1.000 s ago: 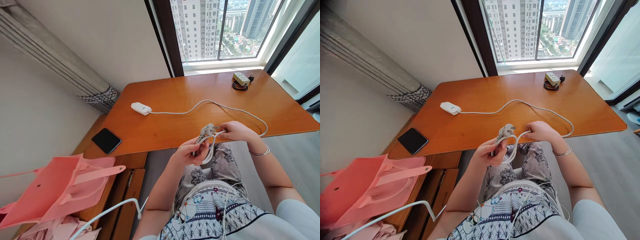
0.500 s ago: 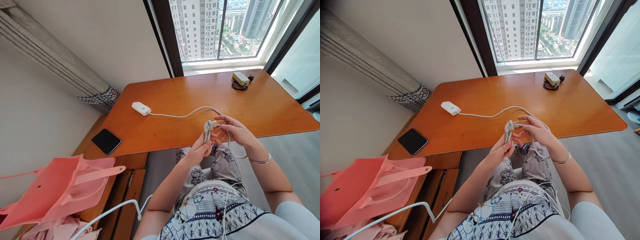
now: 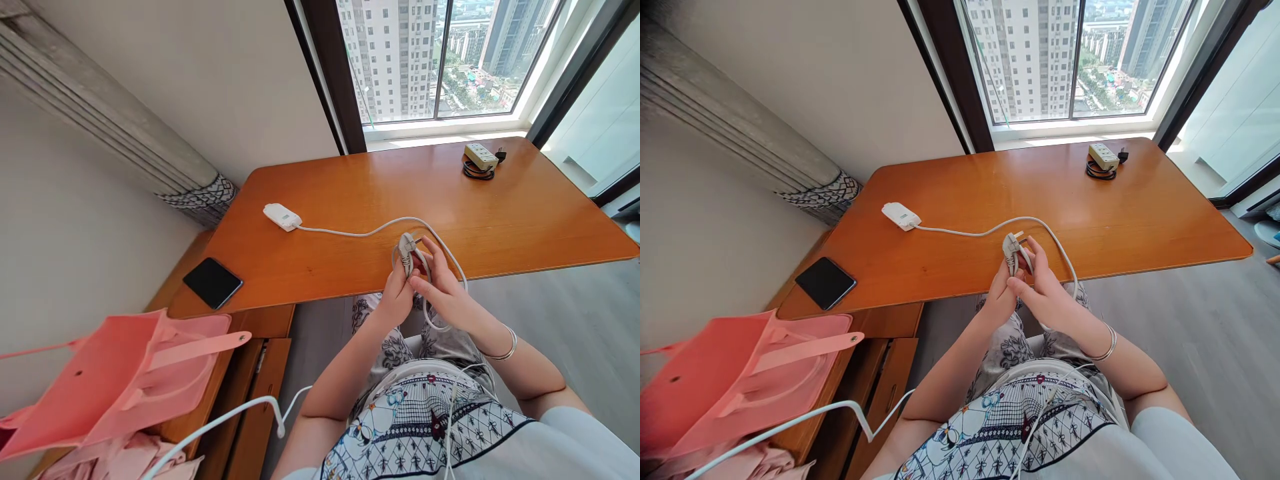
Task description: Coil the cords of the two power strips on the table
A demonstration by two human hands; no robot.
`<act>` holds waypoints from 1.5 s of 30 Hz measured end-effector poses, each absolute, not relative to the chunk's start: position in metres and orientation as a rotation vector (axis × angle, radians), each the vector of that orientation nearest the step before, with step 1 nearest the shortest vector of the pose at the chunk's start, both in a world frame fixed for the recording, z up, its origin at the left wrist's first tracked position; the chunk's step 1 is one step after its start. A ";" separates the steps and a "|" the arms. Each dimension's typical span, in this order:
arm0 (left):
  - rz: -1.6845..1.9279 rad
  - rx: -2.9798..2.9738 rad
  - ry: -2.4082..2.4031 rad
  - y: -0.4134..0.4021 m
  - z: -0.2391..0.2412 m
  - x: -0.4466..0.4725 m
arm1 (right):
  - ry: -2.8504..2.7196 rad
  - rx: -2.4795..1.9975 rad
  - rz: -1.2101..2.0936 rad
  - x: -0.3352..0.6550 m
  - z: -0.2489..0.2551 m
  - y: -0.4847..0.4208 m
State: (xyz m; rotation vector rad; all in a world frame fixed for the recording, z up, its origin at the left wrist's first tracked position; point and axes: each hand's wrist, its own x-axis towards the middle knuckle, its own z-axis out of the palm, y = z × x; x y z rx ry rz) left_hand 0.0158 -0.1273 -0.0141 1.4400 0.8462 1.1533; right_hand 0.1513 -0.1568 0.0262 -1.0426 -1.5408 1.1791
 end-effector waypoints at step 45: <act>1.015 0.596 0.379 -0.128 0.028 -0.013 | -0.427 -0.554 2.042 0.158 0.028 -0.122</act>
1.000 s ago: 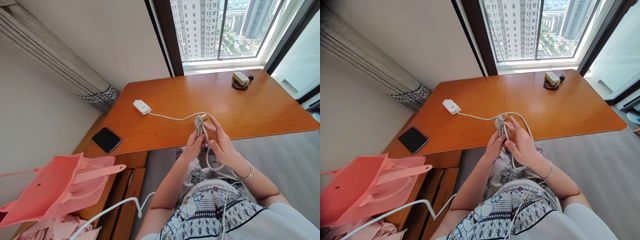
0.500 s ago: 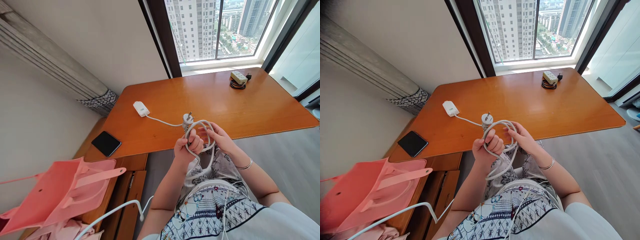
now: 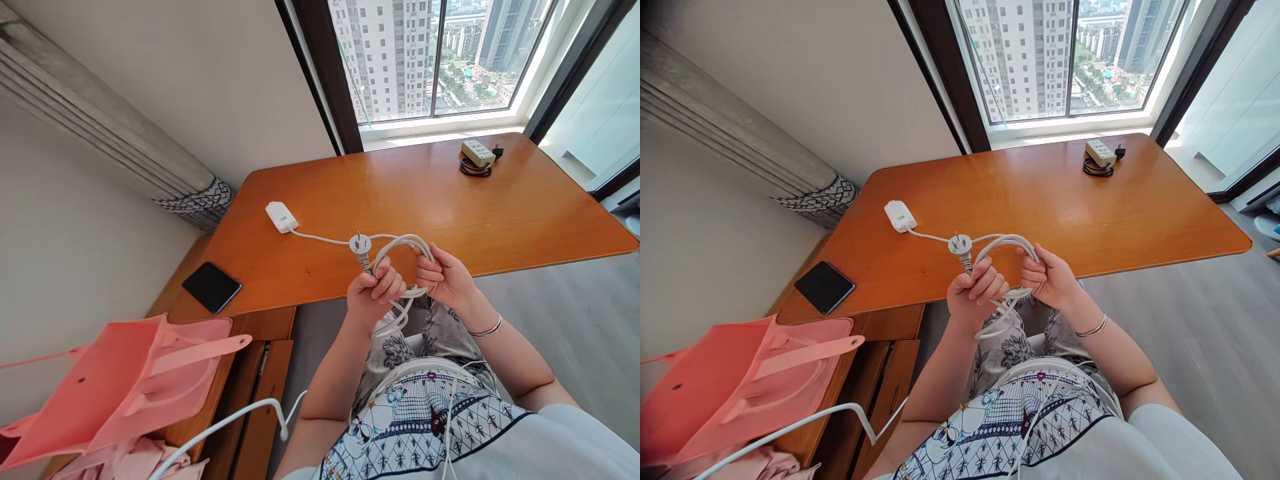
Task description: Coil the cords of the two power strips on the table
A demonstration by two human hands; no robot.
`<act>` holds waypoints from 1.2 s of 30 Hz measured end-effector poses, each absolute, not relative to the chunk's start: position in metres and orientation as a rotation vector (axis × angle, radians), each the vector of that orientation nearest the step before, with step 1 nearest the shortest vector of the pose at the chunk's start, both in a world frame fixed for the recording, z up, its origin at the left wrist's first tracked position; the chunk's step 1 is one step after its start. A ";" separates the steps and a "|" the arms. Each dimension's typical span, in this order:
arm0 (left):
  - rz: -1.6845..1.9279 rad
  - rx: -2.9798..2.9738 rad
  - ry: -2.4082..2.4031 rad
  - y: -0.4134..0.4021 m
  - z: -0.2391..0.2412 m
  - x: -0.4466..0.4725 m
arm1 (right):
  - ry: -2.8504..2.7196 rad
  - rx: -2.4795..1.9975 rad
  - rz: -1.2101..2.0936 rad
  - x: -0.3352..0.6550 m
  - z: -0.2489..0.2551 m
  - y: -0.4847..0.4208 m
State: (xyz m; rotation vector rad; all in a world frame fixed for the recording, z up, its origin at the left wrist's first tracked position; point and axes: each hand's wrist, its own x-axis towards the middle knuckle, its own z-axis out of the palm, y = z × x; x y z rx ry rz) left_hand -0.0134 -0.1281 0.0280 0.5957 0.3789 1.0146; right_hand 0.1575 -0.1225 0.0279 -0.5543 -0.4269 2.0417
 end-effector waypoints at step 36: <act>0.795 0.714 0.433 -0.121 0.024 -0.023 | -0.875 -0.774 2.108 0.175 0.017 -0.104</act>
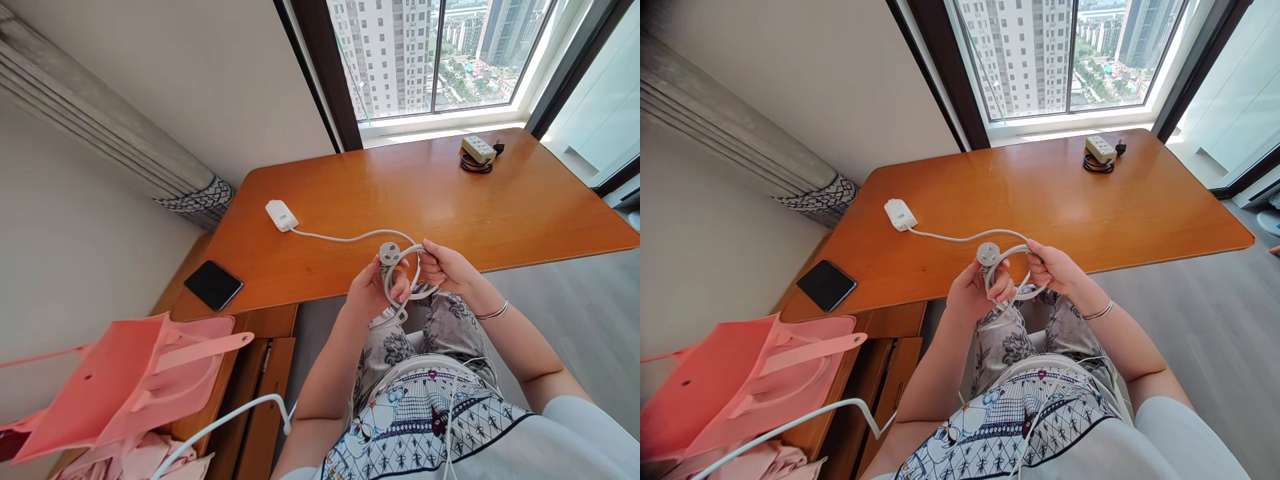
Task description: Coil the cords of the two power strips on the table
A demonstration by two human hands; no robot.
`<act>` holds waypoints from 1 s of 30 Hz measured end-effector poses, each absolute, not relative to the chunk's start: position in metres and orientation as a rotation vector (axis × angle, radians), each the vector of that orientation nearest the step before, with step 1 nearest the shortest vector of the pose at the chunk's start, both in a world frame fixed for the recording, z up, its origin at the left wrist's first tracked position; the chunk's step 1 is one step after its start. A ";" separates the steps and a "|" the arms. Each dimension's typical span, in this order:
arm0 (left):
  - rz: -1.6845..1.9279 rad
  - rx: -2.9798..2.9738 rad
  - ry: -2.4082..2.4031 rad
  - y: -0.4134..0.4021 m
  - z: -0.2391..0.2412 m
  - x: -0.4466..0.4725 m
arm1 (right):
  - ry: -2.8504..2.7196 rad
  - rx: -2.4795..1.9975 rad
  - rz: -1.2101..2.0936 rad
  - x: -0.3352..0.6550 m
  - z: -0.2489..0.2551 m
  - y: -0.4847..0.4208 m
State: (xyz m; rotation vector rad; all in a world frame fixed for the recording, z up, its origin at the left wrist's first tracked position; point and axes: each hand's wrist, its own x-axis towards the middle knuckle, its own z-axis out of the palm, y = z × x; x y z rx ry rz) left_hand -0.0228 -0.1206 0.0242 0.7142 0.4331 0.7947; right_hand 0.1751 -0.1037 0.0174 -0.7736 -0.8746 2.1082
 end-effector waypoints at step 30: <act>1.691 0.501 0.349 -0.090 0.078 -0.099 | -2.219 -0.829 0.251 0.244 0.020 -0.106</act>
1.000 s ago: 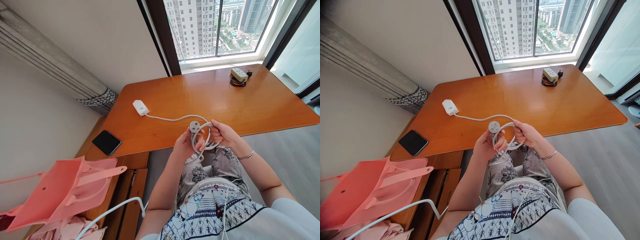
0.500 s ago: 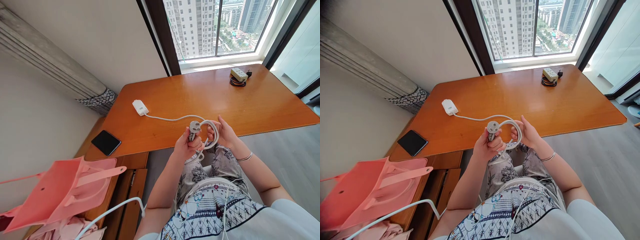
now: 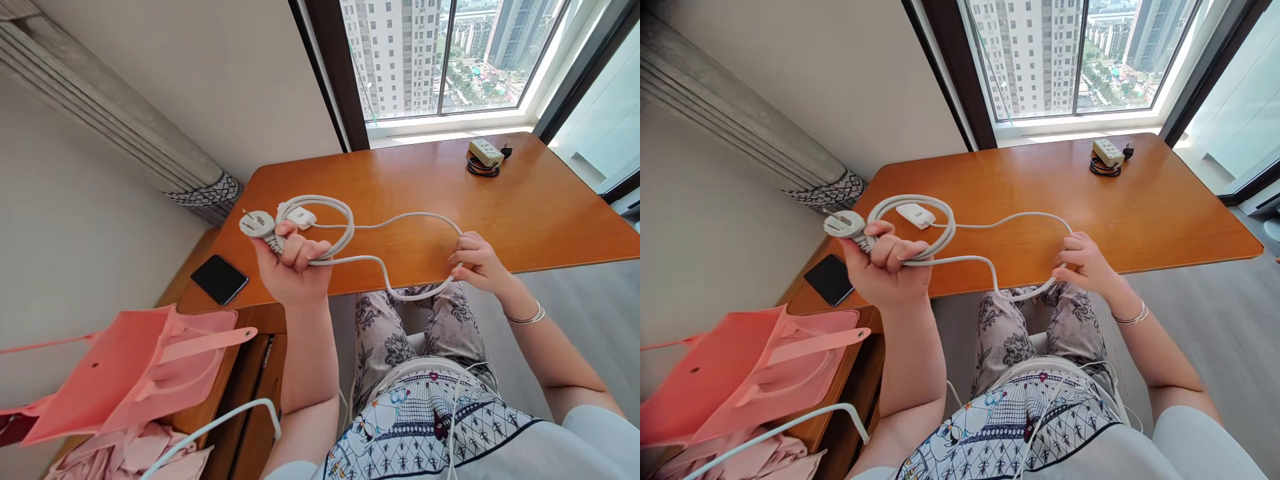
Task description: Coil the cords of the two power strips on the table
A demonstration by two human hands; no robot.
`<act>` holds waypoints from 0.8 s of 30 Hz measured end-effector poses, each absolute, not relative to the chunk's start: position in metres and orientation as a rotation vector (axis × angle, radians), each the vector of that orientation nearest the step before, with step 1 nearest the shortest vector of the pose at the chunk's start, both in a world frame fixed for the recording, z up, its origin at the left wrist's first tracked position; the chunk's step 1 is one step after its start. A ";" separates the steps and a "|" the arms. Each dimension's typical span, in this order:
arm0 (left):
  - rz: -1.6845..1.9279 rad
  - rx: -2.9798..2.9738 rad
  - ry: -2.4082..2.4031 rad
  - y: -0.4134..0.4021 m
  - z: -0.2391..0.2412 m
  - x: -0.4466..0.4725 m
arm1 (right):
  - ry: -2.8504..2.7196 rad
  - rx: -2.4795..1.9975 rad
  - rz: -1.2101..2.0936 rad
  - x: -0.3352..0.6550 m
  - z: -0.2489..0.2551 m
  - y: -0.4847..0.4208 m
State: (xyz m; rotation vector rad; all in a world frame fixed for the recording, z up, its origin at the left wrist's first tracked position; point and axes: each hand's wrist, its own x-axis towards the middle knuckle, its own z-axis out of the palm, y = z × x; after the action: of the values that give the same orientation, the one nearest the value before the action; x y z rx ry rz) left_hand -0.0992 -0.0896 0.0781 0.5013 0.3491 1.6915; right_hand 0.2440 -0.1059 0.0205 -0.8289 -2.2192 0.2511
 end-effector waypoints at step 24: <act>1.283 0.557 0.303 -0.133 0.078 -0.068 | -2.433 -0.782 1.097 0.188 0.039 -0.104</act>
State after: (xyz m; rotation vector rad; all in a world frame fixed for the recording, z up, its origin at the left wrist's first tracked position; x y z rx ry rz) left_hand -0.0681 -0.1330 0.0776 0.5574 0.3028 1.2830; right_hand 0.1883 -0.1040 0.0391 -0.7822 -2.4327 1.0967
